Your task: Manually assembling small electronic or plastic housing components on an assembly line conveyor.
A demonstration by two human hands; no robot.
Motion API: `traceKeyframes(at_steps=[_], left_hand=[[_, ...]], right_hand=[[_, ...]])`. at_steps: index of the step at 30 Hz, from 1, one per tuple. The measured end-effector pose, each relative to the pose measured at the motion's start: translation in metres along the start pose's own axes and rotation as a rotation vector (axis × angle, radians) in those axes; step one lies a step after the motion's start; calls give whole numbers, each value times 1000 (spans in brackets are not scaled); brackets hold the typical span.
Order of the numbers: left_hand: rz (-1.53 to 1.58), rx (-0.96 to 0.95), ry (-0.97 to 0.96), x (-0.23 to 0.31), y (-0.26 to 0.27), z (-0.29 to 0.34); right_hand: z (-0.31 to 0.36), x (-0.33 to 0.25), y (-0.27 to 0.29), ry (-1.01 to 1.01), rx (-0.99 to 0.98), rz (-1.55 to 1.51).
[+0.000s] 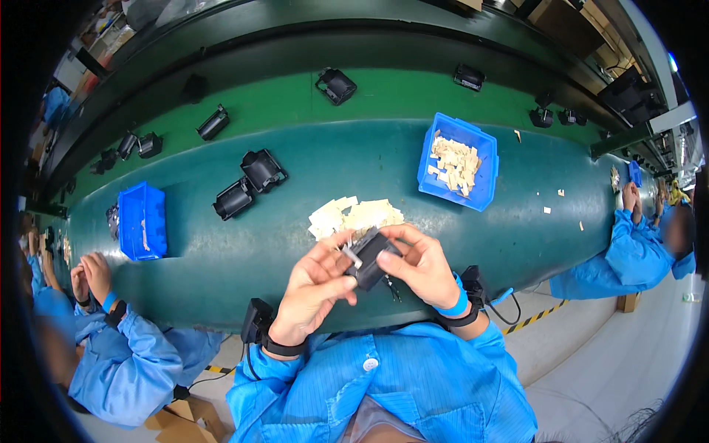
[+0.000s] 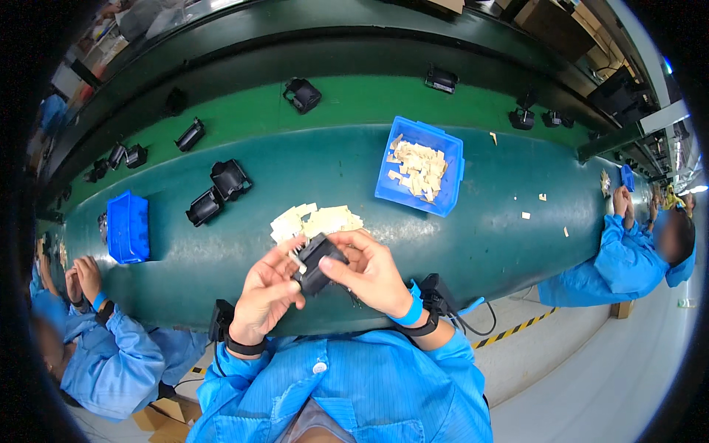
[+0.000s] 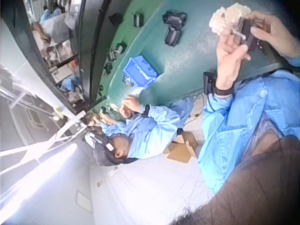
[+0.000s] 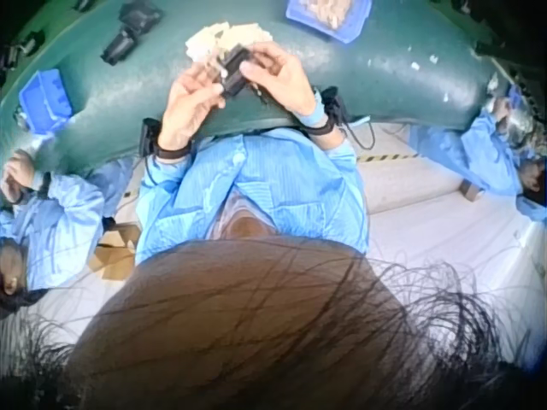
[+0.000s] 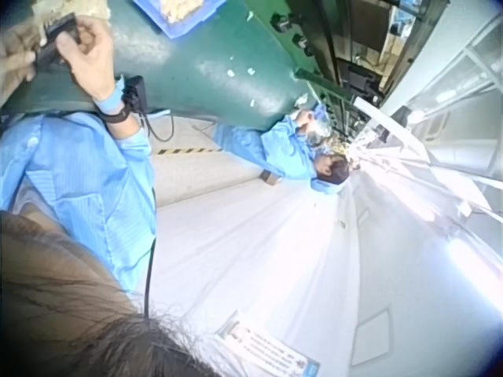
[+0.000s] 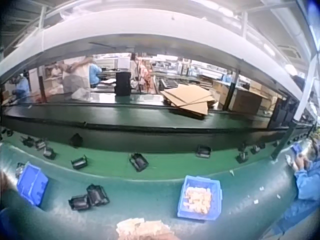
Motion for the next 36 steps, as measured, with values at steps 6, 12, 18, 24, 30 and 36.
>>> traceKeyframes(at_steps=[6, 12, 18, 24, 30, 36], left_hand=[[-106, 132, -205, -18, 4, -4], [-234, 136, -353, 10, -1, 1], [-236, 128, -188, 3, -6, 8], [-260, 113, -188, 2, -11, 7], [-132, 116, -171, 5, -5, 7], [-255, 138, -251, 4, -2, 9]], right_hand=[[4, 13, -7, -33, 263, -221], [16, 15, 1, -336, 83, 243], [23, -102, -17, 603, 473, 1313], [17, -74, -20, 629, 424, 1261], [32, -77, -25, 763, 365, 1347], [25, -83, -21, 625, 342, 1336]])
Point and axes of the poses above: each hand's wrist, its own z-axis away from the middle knuckle, its own y-axis out of the back of the hand, x = y × z, the point moved 8 cm from there along -z, towards the middle knuckle, and after that the axes turned 13 degrees about z, right-handed, at the moved point
